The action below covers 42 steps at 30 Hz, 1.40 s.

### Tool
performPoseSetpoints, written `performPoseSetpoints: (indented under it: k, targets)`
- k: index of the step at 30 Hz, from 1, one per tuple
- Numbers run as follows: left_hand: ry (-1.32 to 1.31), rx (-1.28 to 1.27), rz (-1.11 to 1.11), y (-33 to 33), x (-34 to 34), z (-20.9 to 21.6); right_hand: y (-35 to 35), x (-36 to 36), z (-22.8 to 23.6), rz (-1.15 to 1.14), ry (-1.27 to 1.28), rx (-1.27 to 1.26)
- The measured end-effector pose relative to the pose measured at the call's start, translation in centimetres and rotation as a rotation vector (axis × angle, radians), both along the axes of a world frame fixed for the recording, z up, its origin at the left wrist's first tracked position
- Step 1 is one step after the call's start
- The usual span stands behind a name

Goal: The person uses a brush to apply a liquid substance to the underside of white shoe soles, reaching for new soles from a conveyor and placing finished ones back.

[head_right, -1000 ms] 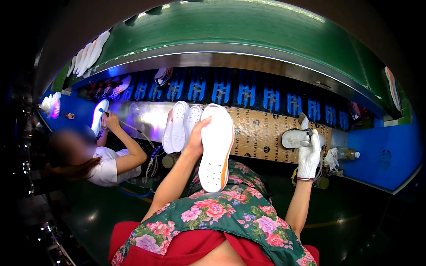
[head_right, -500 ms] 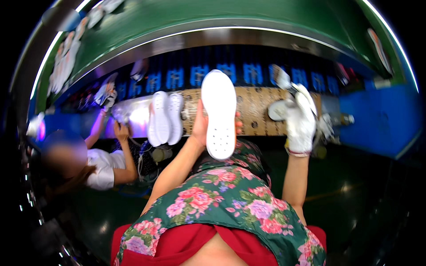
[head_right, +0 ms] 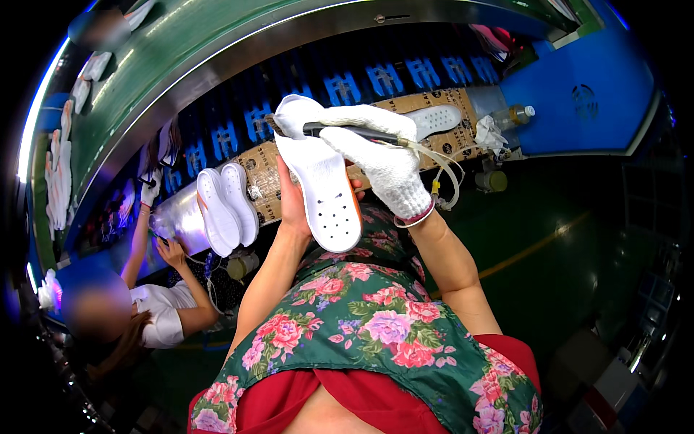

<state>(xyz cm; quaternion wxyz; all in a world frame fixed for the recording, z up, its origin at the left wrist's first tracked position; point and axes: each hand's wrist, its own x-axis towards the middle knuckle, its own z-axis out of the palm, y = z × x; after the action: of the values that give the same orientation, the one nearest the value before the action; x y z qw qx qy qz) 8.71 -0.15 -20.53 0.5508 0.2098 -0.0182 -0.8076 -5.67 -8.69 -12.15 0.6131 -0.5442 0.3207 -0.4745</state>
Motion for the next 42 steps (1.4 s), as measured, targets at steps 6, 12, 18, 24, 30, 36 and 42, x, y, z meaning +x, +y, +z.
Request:
performPoseSetpoints:
  k: [6, 12, 18, 24, 30, 36, 42]
  targets:
    - [0.135, -0.091, 0.035, 1.0, 0.2, 0.8, 0.7, 0.4, 0.7, -0.001, 0.183, -0.209]
    - [0.151, -0.092, 0.103, 1.5, 0.1, 1.9, 0.9, 1.2, 1.1, 0.066, 0.155, -0.075]
    - [0.099, -0.081, 0.142, 1.9, 0.2, 3.0, 1.0, 1.6, 0.8, 0.040, 0.170, -0.153]
    - [0.194, -0.112, 0.144, 2.2, 0.0, 3.6, 0.9, 1.8, 1.0, 0.043, 0.191, -0.263]
    - [0.347, -0.096, 0.221, 2.3, -0.2, 3.3, 0.7, 2.1, 1.7, 0.052, 0.315, -0.613]
    - [0.016, -0.028, 0.266, 2.5, -0.9, 3.1, 0.7, 2.4, 1.7, -0.015, 0.359, -0.806]
    - [-0.360, -0.017, 0.246, 2.7, -2.1, 4.6, 2.6, 1.6, -0.1, 0.033, 0.397, -0.809]
